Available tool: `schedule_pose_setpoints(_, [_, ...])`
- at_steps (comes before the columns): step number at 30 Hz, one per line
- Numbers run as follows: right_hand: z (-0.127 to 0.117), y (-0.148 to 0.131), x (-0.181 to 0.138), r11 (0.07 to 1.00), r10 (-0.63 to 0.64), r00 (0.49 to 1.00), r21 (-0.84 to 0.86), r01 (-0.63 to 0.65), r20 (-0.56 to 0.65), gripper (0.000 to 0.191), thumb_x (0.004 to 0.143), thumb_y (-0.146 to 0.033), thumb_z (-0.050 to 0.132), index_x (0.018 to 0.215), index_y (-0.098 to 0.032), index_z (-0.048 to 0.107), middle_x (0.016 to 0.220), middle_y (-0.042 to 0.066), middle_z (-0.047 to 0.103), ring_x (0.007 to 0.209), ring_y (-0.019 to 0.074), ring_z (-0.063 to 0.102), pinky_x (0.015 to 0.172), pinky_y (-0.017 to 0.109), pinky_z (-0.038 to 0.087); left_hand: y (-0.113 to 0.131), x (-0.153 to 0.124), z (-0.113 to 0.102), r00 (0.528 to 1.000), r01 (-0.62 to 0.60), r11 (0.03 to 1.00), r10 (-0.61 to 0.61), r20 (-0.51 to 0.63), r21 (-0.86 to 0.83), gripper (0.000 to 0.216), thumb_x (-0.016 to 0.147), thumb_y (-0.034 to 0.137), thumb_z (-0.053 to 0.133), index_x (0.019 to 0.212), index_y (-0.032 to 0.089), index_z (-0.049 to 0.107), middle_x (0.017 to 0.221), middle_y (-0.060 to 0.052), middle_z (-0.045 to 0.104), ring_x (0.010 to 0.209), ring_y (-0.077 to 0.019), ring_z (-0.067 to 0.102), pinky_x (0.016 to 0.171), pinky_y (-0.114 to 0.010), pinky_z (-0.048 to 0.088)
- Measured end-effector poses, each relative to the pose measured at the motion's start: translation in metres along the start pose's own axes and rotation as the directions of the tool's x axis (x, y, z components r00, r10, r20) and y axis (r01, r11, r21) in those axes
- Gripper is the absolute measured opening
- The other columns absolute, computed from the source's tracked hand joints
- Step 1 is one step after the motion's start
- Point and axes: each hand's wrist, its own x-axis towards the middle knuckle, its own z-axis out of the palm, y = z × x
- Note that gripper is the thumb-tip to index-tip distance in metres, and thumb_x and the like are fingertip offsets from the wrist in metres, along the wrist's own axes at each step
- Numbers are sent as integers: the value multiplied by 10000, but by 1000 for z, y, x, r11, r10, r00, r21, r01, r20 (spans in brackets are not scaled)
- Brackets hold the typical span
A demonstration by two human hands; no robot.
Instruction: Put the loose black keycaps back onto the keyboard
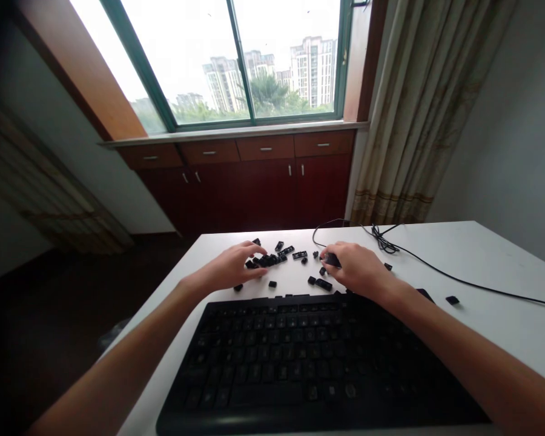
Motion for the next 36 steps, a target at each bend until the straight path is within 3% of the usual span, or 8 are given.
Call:
schedule_pose_setpoints(5, [13,-22,26,995,-92,995,-22,93,37,285,909,-387,573,1109,-243,715,1092,65,719,890,244,678,745,326,465,-4,-1,3,1000,-3,998,4,16,-55,449,836,514,661,1163,207,683,1102,-106,682,1009,-284,642,850,-361,497])
schedule_pose_setpoints(13, [38,-71,58,950,-303,945,-43,310,121,445,920,-385,571,1359,-314,589,1197,65,648,805,222,682,684,314,446,-11,-7,-12,999,-35,992,39,26,-124,505,810,496,696,1207,185,657,1112,-116,684,972,-259,661,774,-316,526])
schedule_pose_setpoints(19, [34,-71,57,941,-318,939,-72,330,134,336,923,-374,565,1223,-288,690,1195,82,632,762,206,670,669,310,438,-19,0,-10,1000,-21,986,23,7,-164,338,943,353,511,1157,157,683,1074,-115,714,890,-213,691,752,-290,533])
schedule_pose_setpoints(25, [35,-68,75,951,-301,946,-38,307,116,293,939,-302,547,1173,-227,707,1118,104,661,841,222,665,713,302,449,-25,6,-1,999,-40,984,42,9,-173,277,861,346,647,1064,177,731,985,-97,732,844,-215,698,691,-269,525])
schedule_pose_setpoints(32, [45,-77,105,905,-426,883,74,420,198,226,862,-228,662,1072,-229,746,1031,80,699,890,206,655,750,264,448,-24,5,0,997,-61,984,69,41,-165,232,778,290,727,989,203,769,883,-60,757,733,-190,691,633,-242,493])
schedule_pose_setpoints(36, [49,-76,109,900,-436,875,79,429,213,168,837,-197,671,980,-219,756,983,70,713,846,200,658,712,262,439,-19,7,3,998,-55,987,59,25,-150,201,776,205,696,956,219,785,868,-48,773,742,-184,694,658,-234,493])
